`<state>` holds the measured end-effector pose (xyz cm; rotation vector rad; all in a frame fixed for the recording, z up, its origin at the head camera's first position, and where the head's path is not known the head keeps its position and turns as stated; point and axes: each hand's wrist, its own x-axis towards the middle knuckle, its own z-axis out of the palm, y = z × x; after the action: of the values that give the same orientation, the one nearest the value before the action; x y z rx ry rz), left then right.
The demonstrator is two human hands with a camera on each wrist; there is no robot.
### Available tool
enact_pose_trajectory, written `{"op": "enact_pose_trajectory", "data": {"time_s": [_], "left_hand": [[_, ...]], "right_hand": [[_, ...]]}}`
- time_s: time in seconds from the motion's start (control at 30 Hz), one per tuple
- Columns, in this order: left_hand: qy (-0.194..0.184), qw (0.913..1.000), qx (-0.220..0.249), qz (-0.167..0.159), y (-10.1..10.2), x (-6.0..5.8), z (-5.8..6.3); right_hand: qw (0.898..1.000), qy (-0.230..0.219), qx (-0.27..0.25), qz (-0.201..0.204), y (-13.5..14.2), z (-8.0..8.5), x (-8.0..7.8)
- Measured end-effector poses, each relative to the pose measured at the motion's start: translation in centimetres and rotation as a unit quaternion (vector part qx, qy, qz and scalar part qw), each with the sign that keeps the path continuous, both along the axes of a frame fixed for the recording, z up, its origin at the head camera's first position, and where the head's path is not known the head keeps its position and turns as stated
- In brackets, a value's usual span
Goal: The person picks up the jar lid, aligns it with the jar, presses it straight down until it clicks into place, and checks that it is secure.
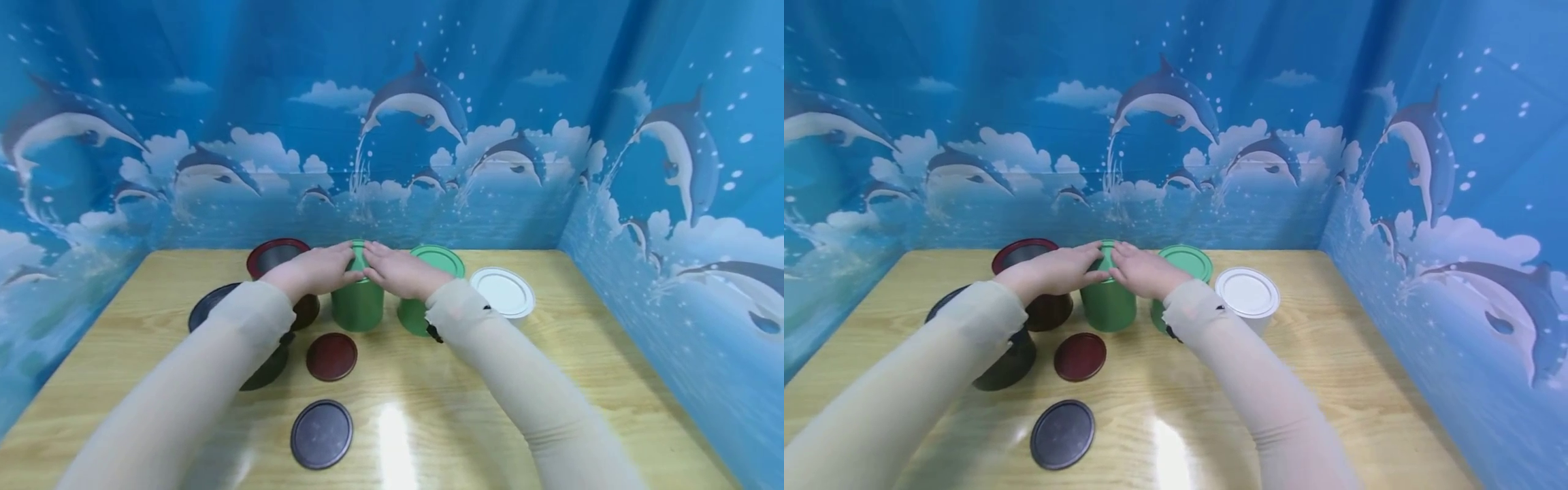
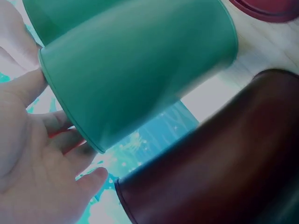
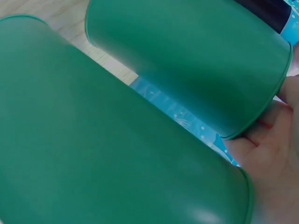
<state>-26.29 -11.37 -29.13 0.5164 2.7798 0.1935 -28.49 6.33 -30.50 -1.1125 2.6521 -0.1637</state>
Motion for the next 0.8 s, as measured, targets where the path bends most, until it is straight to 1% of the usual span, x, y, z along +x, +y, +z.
{"op": "enact_pose_trajectory", "data": {"time_s": [0.17,0.33,0.43,0.57,0.7,0.8], "left_hand": [[-0.004,1.0000,-0.003,0.000,-0.2,0.3,0.3],[0.003,1.0000,-0.008,0.005,-0.3,0.1,-0.1],[0.007,0.9999,-0.013,0.006,-0.2,0.2,-0.3],[0.006,0.9999,0.000,0.009,0.0,0.4,-0.5],[0.014,0.9997,0.015,0.014,-0.1,0.5,-0.6],[0.024,0.9992,0.027,0.016,0.0,0.5,-0.7]], "right_hand": [[1.000,0.014,0.023,-0.003,-0.5,0.1,0.3],[0.998,0.046,0.047,-0.001,-0.8,0.0,0.5],[0.998,0.051,0.048,-0.007,-0.7,0.0,0.7],[0.997,0.048,0.054,-0.014,-0.3,-0.1,1.1],[0.996,0.074,0.055,-0.002,-0.1,-0.1,1.2],[0.995,0.085,0.056,-0.002,-0.1,0.2,1.1]]}}
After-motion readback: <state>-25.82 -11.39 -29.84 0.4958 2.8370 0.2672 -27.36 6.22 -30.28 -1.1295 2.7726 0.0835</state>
